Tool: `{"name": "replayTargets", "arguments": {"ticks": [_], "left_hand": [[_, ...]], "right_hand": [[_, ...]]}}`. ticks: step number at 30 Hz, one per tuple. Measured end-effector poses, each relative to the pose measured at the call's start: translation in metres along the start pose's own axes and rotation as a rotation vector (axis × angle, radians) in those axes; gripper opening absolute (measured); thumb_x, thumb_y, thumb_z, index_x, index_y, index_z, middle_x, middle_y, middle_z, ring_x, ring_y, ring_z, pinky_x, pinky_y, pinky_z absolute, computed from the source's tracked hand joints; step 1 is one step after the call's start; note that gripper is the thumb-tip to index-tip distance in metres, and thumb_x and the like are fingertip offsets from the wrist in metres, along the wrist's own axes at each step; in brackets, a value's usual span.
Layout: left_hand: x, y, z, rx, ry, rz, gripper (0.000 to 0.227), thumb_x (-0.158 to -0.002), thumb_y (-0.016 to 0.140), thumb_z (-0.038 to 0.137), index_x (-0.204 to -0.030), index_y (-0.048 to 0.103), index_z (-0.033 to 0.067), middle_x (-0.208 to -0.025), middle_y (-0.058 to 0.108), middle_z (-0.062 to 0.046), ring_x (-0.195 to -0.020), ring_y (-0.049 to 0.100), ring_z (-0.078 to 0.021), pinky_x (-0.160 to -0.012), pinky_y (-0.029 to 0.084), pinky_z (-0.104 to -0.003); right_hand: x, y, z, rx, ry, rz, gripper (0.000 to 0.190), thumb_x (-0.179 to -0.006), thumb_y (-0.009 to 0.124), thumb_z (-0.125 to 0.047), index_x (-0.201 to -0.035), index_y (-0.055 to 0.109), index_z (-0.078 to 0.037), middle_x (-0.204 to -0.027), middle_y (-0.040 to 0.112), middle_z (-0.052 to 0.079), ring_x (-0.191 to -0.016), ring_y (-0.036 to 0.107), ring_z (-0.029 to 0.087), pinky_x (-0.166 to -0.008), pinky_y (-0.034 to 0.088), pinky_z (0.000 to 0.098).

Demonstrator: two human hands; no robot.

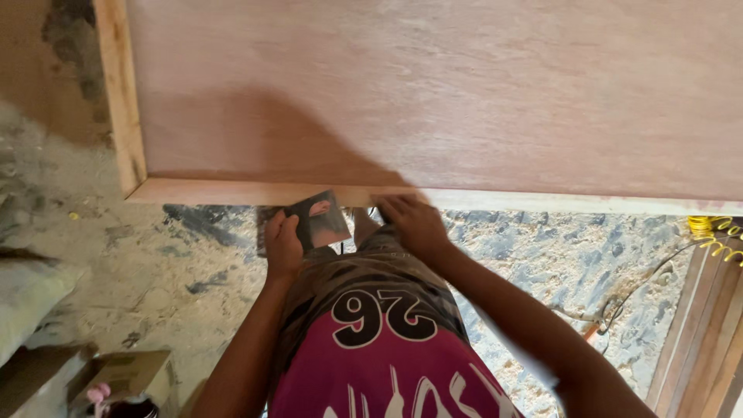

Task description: The person applies wood filler to the edges and gaps of a wooden frame using a small scraper and their fingers, then sands down the surface and applies a dark liquid by hand with a stick.

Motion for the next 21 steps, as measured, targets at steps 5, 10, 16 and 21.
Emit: {"name": "replayTargets", "arguments": {"ticks": [5, 10, 16, 21], "left_hand": [[-0.010, -0.020, 0.002, 0.122, 0.033, -0.039, 0.021, -0.099, 0.050, 0.012, -0.099, 0.065, -0.0024, -0.089, 0.065, -0.007, -0.083, 0.056, -0.0165, -0.078, 0.048, -0.033], [-0.013, -0.029, 0.009, 0.210, 0.009, -0.083, 0.025, -0.098, 0.047, 0.011, -0.106, 0.068, -0.0013, -0.095, 0.069, -0.007, -0.087, 0.061, -0.0151, -0.082, 0.050, -0.030], [-0.020, -0.047, 0.010, 0.094, 0.091, -0.091, 0.024, -0.100, 0.047, 0.010, -0.103, 0.067, -0.0031, -0.095, 0.070, -0.008, -0.088, 0.061, -0.0161, -0.083, 0.050, -0.030], [-0.025, -0.064, 0.002, 0.194, -0.009, -0.112, 0.026, -0.098, 0.047, 0.011, -0.098, 0.068, -0.0022, -0.092, 0.070, -0.007, -0.083, 0.061, -0.0146, -0.078, 0.050, -0.030]], "right_hand": [[-0.014, -0.014, -0.025, 0.084, -0.020, 0.217, 0.059, -0.083, 0.069, -0.001, -0.140, 0.059, -0.015, -0.127, 0.074, 0.008, -0.115, 0.072, 0.025, -0.079, 0.064, 0.0370], [-0.017, -0.010, -0.040, -0.091, -0.008, 0.100, 0.054, -0.083, 0.076, -0.015, -0.135, 0.062, -0.014, -0.125, 0.073, 0.011, -0.113, 0.070, 0.026, -0.077, 0.062, 0.0393], [-0.028, 0.002, -0.083, 0.158, -0.058, 0.190, 0.067, -0.069, 0.079, -0.010, -0.133, 0.062, -0.012, -0.125, 0.074, 0.008, -0.118, 0.068, 0.029, -0.073, 0.064, 0.0417], [-0.045, 0.009, -0.076, 0.118, 0.017, 0.179, 0.059, -0.078, 0.070, -0.009, -0.137, 0.063, -0.005, -0.130, 0.070, 0.014, -0.119, 0.067, 0.030, -0.077, 0.065, 0.0400]]}}
Point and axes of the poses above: each hand's wrist, its own x-axis away from the middle knuckle, its own y-axis out of the palm, z = x × y, the point moved 7 cm from there along -x, towards the middle knuckle
